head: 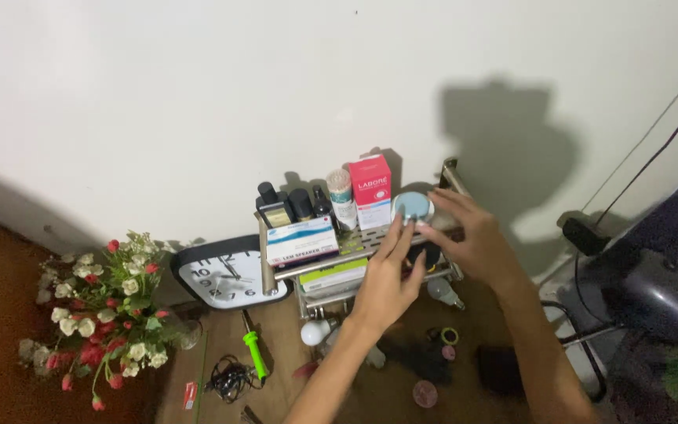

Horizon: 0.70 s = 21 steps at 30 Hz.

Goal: The recorder organizes several personal care items, perfume bottles, and electronic components onto a small metal shelf on a desk.

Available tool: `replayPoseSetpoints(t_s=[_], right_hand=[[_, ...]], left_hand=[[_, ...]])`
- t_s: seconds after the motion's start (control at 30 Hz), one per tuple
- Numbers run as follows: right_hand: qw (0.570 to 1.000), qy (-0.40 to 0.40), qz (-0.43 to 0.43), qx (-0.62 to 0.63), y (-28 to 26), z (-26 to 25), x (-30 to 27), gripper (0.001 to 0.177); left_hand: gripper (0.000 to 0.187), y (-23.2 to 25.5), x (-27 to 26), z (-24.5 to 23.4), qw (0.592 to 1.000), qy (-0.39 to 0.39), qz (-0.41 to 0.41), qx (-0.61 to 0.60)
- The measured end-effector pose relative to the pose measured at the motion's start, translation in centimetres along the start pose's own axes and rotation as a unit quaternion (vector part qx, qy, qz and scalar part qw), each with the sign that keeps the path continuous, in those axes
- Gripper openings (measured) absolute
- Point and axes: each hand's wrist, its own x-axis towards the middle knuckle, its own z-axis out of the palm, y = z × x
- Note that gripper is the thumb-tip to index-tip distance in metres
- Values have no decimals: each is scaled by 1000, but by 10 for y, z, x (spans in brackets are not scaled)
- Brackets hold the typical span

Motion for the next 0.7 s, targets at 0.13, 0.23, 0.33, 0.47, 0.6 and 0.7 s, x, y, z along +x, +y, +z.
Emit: replayPoseSetpoints(t_s=[0.13,0.23,0.33,0.47,0.6,0.7], right_hand=[[999,29,44,3,-38,-13,-45,50],[992,40,109,41,-52,-13,-82,39],[988,47,129,70,-53,-1,-116,30],[959,30,248,132,-46,27,-156,23],[943,14,293,159,-7,67,-215,22],[937,22,323,130,10,100,-258,25]], left_hand=[[53,-20,-51,4,993,-20,-83,-82],[41,-44,-99,14,996,20,-42,-78],[32,-58,-135,26,995,50,-51,-70],[27,-78,-175,51,979,22,-188,-81],[27,-97,-214,77,963,-32,-250,-97],[33,-126,-247,104,964,-42,-254,-67]])
